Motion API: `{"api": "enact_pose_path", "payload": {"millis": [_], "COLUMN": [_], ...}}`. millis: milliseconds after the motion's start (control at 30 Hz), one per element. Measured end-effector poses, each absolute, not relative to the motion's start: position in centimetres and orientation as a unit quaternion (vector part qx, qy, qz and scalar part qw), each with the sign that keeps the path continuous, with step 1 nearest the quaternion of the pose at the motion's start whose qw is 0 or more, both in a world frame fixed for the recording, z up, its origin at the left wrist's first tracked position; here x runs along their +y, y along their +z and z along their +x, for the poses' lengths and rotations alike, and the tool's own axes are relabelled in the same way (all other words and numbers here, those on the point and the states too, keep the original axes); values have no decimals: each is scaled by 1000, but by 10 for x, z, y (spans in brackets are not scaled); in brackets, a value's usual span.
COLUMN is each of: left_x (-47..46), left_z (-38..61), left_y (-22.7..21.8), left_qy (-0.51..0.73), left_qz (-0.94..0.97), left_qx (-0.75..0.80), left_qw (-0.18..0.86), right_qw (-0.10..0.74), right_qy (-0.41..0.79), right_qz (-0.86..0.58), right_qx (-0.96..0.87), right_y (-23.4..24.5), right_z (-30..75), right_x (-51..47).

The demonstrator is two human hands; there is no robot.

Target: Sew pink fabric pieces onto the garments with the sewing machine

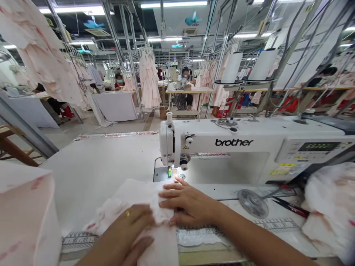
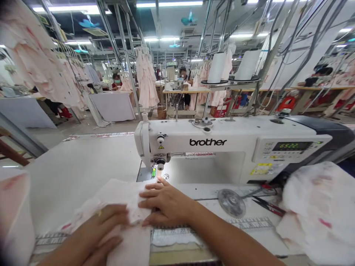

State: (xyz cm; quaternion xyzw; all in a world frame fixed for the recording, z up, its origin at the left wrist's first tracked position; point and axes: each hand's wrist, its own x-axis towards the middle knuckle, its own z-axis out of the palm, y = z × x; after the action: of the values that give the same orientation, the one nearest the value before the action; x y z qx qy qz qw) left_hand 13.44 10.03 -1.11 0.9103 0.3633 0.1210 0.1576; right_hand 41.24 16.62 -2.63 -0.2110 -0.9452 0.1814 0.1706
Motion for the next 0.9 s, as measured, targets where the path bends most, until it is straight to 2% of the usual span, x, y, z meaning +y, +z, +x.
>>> {"api": "enact_pose_path", "payload": {"millis": [100, 300, 533, 900], "left_x": [140, 174, 182, 182], "left_z": [153, 164, 163, 172], "left_y": [-17, -30, -35, -20], "left_qy": [110, 47, 36, 68], "left_qz": [928, 940, 923, 919], "left_qx": [345, 322, 371, 372], "left_qw": [92, 105, 101, 109], "right_qw": [174, 184, 178, 205], "right_qy": [147, 60, 69, 78], "right_qz": [-214, -266, -316, -293], "right_qx": [-950, -944, -930, -930], "right_y": [-27, -30, -31, -32], "right_z": [416, 423, 421, 427], "right_x": [167, 180, 185, 188]}}
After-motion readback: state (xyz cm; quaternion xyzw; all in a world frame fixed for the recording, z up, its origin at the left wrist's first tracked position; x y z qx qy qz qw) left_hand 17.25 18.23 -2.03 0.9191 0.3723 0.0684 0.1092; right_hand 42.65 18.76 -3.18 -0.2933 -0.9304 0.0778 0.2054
